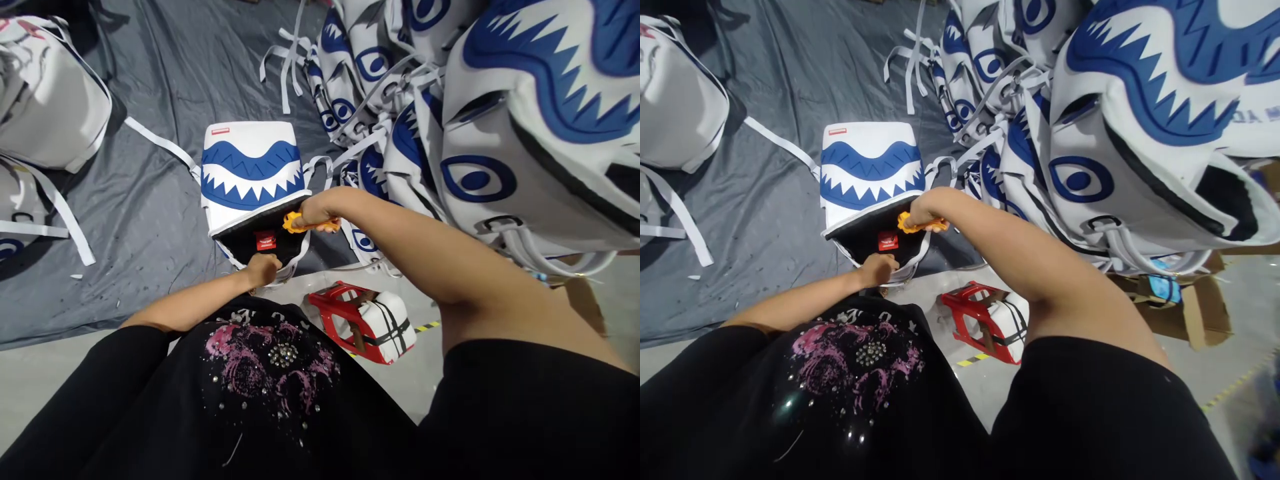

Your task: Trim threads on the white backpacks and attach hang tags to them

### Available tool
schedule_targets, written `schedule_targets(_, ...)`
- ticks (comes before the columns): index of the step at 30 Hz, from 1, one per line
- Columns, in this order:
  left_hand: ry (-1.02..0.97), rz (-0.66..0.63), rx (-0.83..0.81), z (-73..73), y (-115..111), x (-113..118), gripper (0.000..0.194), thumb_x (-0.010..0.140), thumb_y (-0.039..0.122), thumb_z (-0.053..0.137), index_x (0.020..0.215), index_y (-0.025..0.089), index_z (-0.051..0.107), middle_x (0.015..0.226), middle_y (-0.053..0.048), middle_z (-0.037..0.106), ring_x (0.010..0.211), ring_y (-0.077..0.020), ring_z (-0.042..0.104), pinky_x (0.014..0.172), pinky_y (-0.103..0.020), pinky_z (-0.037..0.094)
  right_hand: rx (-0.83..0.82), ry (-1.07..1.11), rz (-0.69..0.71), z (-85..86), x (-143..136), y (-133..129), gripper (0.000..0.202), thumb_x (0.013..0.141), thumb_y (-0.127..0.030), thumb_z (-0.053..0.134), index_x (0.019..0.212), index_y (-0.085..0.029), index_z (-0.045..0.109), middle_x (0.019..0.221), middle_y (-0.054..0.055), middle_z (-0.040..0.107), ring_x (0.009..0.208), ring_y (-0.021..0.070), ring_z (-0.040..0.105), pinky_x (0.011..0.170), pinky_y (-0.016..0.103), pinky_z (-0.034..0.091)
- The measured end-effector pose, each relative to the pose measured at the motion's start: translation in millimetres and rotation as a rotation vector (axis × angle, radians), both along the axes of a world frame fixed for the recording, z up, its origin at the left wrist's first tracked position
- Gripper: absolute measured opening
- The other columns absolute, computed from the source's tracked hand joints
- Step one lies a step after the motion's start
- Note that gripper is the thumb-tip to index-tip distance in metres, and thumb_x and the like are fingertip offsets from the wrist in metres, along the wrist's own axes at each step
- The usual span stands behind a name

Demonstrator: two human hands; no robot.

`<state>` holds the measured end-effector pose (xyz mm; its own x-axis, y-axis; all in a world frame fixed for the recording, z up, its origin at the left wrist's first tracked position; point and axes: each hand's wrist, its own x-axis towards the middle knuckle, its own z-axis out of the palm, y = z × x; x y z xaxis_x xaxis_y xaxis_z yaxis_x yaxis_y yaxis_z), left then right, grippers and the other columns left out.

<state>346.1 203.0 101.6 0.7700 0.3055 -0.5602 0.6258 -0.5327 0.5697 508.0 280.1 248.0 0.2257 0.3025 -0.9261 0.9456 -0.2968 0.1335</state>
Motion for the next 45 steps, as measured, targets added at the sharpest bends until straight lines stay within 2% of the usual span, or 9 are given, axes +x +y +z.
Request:
schedule_targets(4,-0.084,-0.015,0.133,14.4,-33,-21,0.029,0.091,0.015,0.05,0.113,0.015,0.068,0.115,-0.016,0.064,0.108,-0.0277,0.061,0.094,-0.04,0.044,0.086,-0.04,0.086,-14.9,11,8,0.051,0.089,-0.064,0.058,0.07,-0.017,0.061,0.058,0.006,0.055,0.065,0.0267,0.066,0.06,0.041,0.051)
schedule_targets(9,-0.183,-0.003,0.204,25.5,-38,-44,0.04,0.095,0.021,0.048,0.133,0.019,0.059,0.126,-0.014,0.063,0.117,-0.0282,0.058,0.096,-0.04,0.045,0.053,0.01,0.075,-9.0,16,6,0.048,0.094,-0.061,0.053,0.075,-0.018,0.062,0.062,0.007,0.056,0.071,0.0271,0.067,0.063,0.041,0.052)
schedule_targets(13,-0.466,0.362,0.537,58.8,-16,-55,0.047,0.095,0.03,0.054,0.142,0.03,0.051,0.15,-0.011,0.048,0.144,-0.0339,0.035,0.115,-0.053,0.028,0.058,0.006,0.017,12.5,16,-10,0.043,0.094,-0.056,0.054,0.079,-0.016,0.062,0.064,0.006,0.057,0.068,0.0253,0.066,0.063,0.039,0.051)
schedule_targets(16,-0.421,0.609,0.62,75.3,19,-54,0.056,0.085,0.032,0.068,0.139,0.025,0.055,0.134,-0.015,0.062,0.133,-0.038,0.048,0.108,-0.053,0.036,0.089,-0.013,0.019,25.4,19,-29,0.039,0.094,-0.052,0.055,0.083,-0.015,0.064,0.066,0.007,0.059,0.067,0.0255,0.066,0.062,0.038,0.051)
schedule_targets(21,-0.177,0.675,0.556,75.5,61,-42,0.021,0.089,0.035,0.061,0.102,0.025,0.075,0.087,-0.01,0.074,0.088,-0.0316,0.068,0.074,-0.038,0.046,0.137,-0.033,0.029,26.5,26,-62,0.035,0.093,-0.048,0.058,0.091,-0.015,0.067,0.072,0.009,0.064,0.072,0.0275,0.068,0.064,0.037,0.051)
schedule_targets(27,-0.244,0.719,0.606,82.0,69,-41,0.015,0.087,0.035,0.065,0.088,0.024,0.075,0.082,-0.007,0.073,0.082,-0.0281,0.067,0.063,-0.031,0.038,0.177,-0.044,0.051,22.1,42,-74,0.03,0.096,-0.044,0.054,0.094,-0.016,0.065,0.068,0.008,0.065,0.063,0.0245,0.066,0.06,0.035,0.05)
schedule_targets(36,-0.19,0.728,0.573,69.5,57,-47,0.018,0.089,0.038,0.064,0.096,0.027,0.076,0.088,-0.009,0.075,0.086,-0.0297,0.068,0.062,-0.031,0.036,0.34,-0.085,-0.014,68.7,121,-89,0.049,0.095,-0.065,0.045,0.093,-0.019,0.064,0.073,0.01,0.068,0.061,0.0226,0.066,0.061,0.036,0.052)
schedule_targets(40,-0.15,0.688,0.566,68.8,49,-50,0.021,0.09,0.039,0.062,0.099,0.028,0.076,0.09,-0.01,0.076,0.089,-0.0302,0.069,0.065,-0.032,0.039,0.384,-0.19,-0.077,46.9,107,-58,0.045,0.1,-0.053,0.043,0.094,-0.014,0.064,0.071,0.012,0.069,0.058,0.0213,0.066,0.062,0.032,0.051)
schedule_targets(45,-0.105,0.664,0.521,70.4,43,-54,0.029,0.093,0.042,0.055,0.107,0.027,0.076,0.099,-0.01,0.077,0.098,-0.0306,0.069,0.073,-0.034,0.045,0.207,-0.232,-0.085,7.1,89,-37,0.045,0.1,-0.043,0.046,0.103,-0.001,0.064,0.077,0.016,0.071,0.074,0.0253,0.071,0.072,0.033,0.052)
